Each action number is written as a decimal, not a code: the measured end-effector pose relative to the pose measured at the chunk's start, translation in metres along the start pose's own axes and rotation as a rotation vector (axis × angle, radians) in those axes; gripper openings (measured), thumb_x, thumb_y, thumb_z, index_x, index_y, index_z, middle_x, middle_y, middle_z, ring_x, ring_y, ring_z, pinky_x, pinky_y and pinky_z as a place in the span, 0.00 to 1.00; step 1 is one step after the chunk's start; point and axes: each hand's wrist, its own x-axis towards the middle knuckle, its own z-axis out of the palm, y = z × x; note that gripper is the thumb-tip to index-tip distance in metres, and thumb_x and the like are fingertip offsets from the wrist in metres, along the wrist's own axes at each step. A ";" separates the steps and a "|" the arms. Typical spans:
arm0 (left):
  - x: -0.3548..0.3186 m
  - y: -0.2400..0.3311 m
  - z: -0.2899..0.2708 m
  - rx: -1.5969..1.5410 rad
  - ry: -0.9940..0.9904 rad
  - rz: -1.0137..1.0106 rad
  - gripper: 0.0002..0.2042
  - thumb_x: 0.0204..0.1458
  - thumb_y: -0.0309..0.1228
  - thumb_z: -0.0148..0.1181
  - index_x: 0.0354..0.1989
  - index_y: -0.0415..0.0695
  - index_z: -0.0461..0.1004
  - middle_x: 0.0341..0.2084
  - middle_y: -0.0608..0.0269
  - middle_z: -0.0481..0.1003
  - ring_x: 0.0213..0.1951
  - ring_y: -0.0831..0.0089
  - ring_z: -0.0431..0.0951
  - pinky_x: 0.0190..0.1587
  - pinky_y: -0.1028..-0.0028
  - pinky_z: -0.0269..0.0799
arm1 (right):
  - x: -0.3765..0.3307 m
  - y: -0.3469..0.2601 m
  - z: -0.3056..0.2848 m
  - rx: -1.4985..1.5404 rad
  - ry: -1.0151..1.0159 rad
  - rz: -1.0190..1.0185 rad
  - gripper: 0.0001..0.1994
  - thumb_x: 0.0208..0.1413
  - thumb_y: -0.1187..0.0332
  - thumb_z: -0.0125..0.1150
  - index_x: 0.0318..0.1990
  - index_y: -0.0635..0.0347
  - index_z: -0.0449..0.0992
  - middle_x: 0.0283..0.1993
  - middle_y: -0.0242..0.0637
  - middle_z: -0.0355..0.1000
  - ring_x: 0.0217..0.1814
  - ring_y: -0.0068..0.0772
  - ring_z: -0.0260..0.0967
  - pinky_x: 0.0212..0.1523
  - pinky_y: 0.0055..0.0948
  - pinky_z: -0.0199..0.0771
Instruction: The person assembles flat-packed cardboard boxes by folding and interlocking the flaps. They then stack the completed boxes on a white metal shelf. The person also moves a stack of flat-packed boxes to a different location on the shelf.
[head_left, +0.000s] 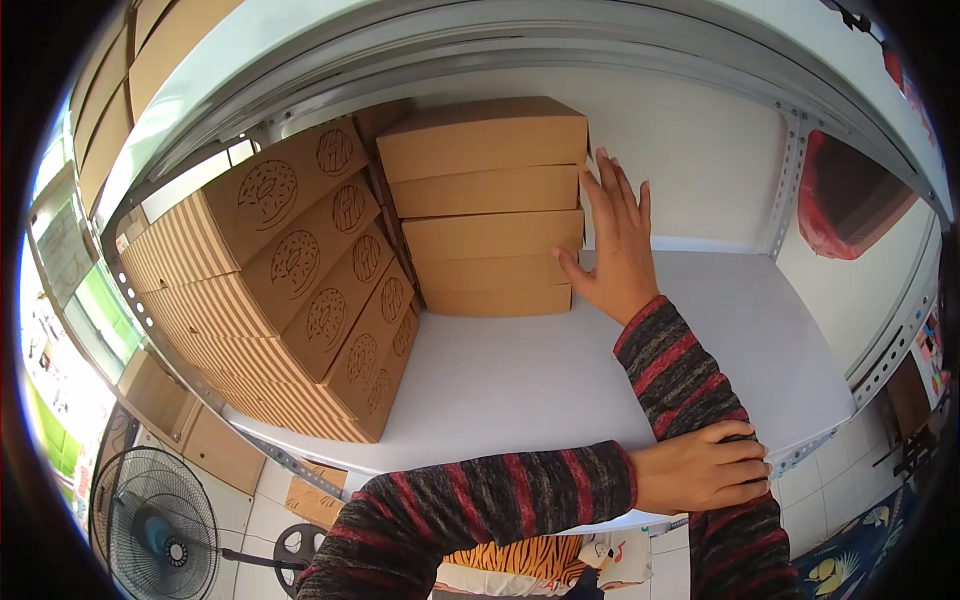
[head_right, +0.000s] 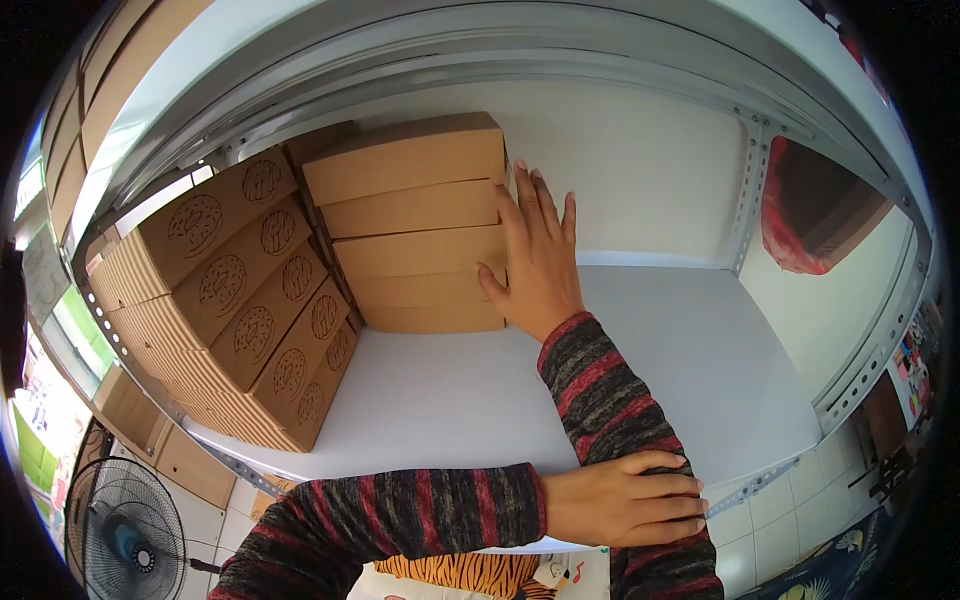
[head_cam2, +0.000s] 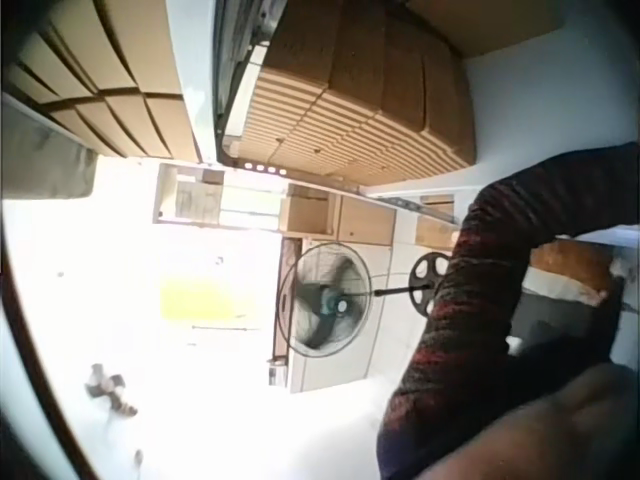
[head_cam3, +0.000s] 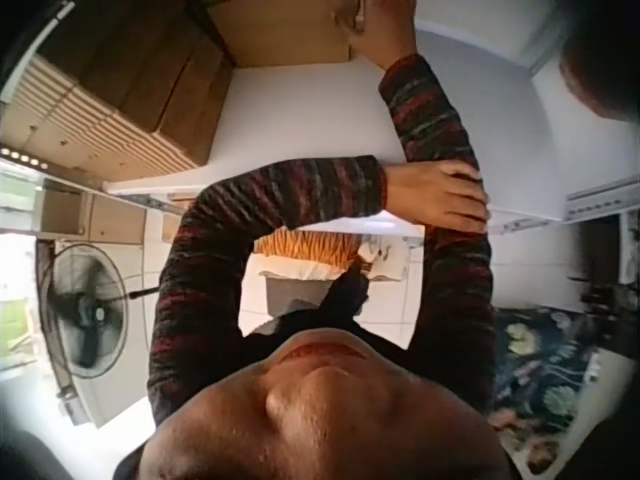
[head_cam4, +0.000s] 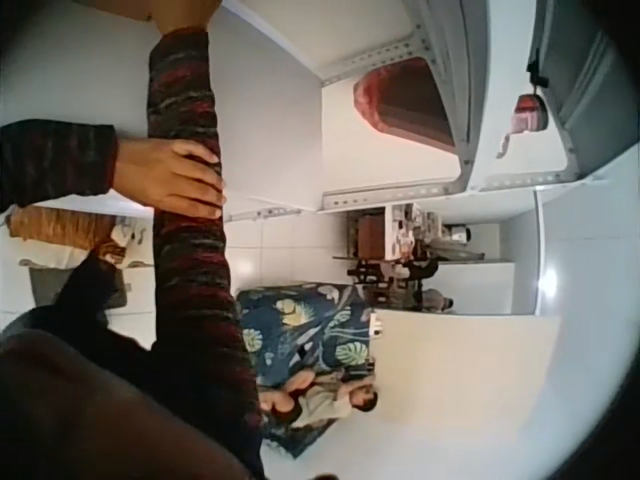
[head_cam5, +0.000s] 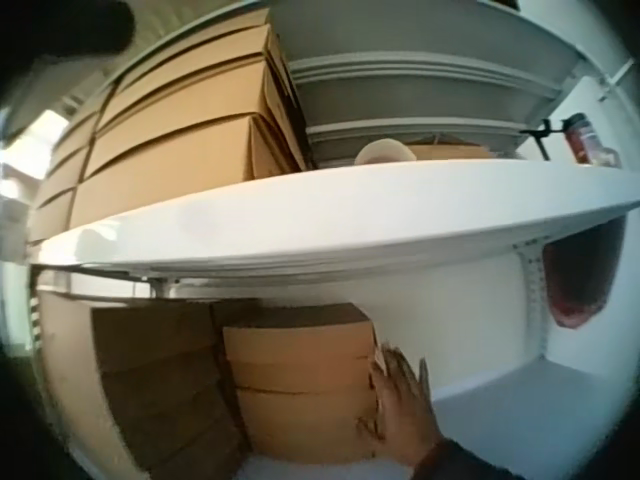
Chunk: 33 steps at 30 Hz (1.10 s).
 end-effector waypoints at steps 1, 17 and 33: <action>0.000 0.000 0.002 0.008 0.026 0.011 0.17 0.49 0.28 0.51 0.49 0.40 0.70 0.46 0.58 0.70 0.54 0.62 0.68 0.62 0.59 0.56 | 0.000 -0.001 0.002 0.006 -0.016 -0.004 0.40 0.45 0.62 0.64 0.66 0.57 0.52 0.72 0.45 0.44 0.74 0.50 0.39 0.69 0.62 0.30; -0.002 0.001 0.001 0.060 -0.055 0.001 0.17 0.52 0.28 0.49 0.52 0.43 0.69 0.51 0.59 0.69 0.57 0.64 0.67 0.63 0.61 0.55 | 0.004 -0.018 -0.009 -0.197 -0.163 -0.157 0.40 0.47 0.55 0.63 0.66 0.53 0.53 0.73 0.41 0.41 0.76 0.47 0.32 0.67 0.66 0.24; 0.000 0.001 -0.001 0.034 -0.060 -0.006 0.17 0.52 0.28 0.49 0.51 0.43 0.69 0.50 0.58 0.70 0.56 0.64 0.68 0.63 0.60 0.56 | 0.001 -0.011 -0.009 -0.072 -0.110 -0.162 0.16 0.43 0.70 0.61 0.42 0.61 0.70 0.40 0.40 0.68 0.45 0.41 0.66 0.46 0.40 0.65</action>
